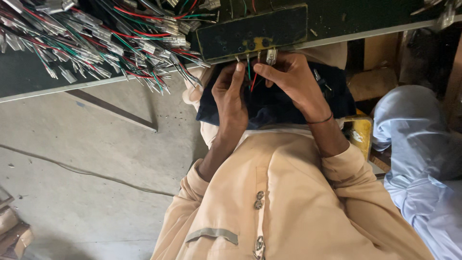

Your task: The person sits at a workbench covered with many wired connectors and assembles electrical plug connectors. They pick wire leads, insert the red and green wires into connector housings, press and twist the parts together by hand, and set finished connectors back on the table among the piles.

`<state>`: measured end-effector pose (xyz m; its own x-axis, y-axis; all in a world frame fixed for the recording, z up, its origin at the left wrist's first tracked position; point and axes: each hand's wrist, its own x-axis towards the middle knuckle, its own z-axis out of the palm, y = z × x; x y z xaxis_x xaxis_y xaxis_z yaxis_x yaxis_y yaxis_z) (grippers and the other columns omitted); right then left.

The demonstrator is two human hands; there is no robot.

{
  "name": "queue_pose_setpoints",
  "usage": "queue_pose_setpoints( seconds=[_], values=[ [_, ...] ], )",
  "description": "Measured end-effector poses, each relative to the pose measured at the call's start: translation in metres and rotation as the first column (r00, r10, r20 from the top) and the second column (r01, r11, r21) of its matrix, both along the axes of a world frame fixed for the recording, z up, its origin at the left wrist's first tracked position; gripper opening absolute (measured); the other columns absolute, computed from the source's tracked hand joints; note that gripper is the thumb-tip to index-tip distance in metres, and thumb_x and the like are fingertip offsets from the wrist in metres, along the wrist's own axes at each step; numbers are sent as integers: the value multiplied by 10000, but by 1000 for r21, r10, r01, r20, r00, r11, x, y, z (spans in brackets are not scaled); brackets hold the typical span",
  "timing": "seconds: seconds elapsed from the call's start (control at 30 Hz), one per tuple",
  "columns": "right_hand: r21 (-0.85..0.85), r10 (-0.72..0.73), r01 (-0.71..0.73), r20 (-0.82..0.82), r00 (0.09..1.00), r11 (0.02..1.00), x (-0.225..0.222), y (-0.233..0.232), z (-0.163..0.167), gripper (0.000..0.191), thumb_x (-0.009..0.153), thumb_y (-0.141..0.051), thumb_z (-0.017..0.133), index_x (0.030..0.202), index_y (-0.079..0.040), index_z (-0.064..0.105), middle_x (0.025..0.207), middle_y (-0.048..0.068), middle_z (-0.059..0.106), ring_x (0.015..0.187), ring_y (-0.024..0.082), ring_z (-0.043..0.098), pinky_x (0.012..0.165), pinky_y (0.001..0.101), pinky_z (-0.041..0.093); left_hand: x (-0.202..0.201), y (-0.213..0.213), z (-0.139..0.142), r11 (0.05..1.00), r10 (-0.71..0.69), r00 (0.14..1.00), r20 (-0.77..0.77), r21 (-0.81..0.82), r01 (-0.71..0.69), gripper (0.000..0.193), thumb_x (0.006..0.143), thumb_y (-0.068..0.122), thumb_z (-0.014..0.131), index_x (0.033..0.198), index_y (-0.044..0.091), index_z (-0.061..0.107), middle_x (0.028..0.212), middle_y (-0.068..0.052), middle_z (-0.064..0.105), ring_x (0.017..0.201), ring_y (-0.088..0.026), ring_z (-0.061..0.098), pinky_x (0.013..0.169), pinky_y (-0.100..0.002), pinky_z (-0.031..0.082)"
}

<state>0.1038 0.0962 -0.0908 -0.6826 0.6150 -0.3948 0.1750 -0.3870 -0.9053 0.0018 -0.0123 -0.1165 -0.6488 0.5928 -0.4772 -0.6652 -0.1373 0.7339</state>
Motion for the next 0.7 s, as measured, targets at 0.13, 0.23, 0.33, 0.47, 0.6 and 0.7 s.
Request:
queue_pose_setpoints(
  seconds=[0.13,0.23,0.33,0.47,0.6,0.7],
  values=[
    [9,44,-44,13,999,999,-3,2,3,203,979,-221,773,983,-20,748,814,12,689,683,72,601,608,229,479,-2,2,0,999,13,998,66,35,-15,171,1012,134,732,1082,-21,715,983,-49,706,873,-106,603,820,-276,477],
    [5,149,-152,148,978,988,-5,3,4,230,953,-254,785,960,-29,744,771,9,679,681,82,615,605,237,483,-3,2,0,999,18,998,60,26,-19,176,1006,133,736,1075,-27,716,997,-62,717,896,-121,625,841,-288,495],
    [-81,97,-93,48,994,992,-8,2,5,277,921,-248,805,1050,-20,715,871,-1,696,739,79,604,645,243,501,-4,3,1,1000,21,998,52,20,-22,197,990,132,741,1096,-33,719,1033,-70,731,938,-125,644,875,-284,503],
    [-115,116,-108,57,992,987,-13,-3,5,297,902,-180,819,1104,5,705,930,19,713,834,80,636,739,250,527,-5,3,1,1000,19,999,30,-9,-19,214,987,116,745,1129,-43,723,1064,-82,740,976,-128,651,905,-277,500],
    [-222,-41,24,-72,997,975,-20,-10,3,282,903,-94,780,1153,15,708,1036,22,732,941,88,664,854,264,552,-7,3,-1,999,40,999,29,9,-40,163,981,95,743,1084,-31,732,1041,-73,743,965,-125,654,905,-276,499],
    [-209,-98,77,-91,991,975,-26,-16,1,252,910,-62,768,1143,17,713,1051,41,741,961,105,682,876,273,560,-8,2,-2,999,35,999,28,3,-35,123,975,79,747,1038,-27,742,1005,-70,745,928,-127,656,878,-278,499]
  ],
)
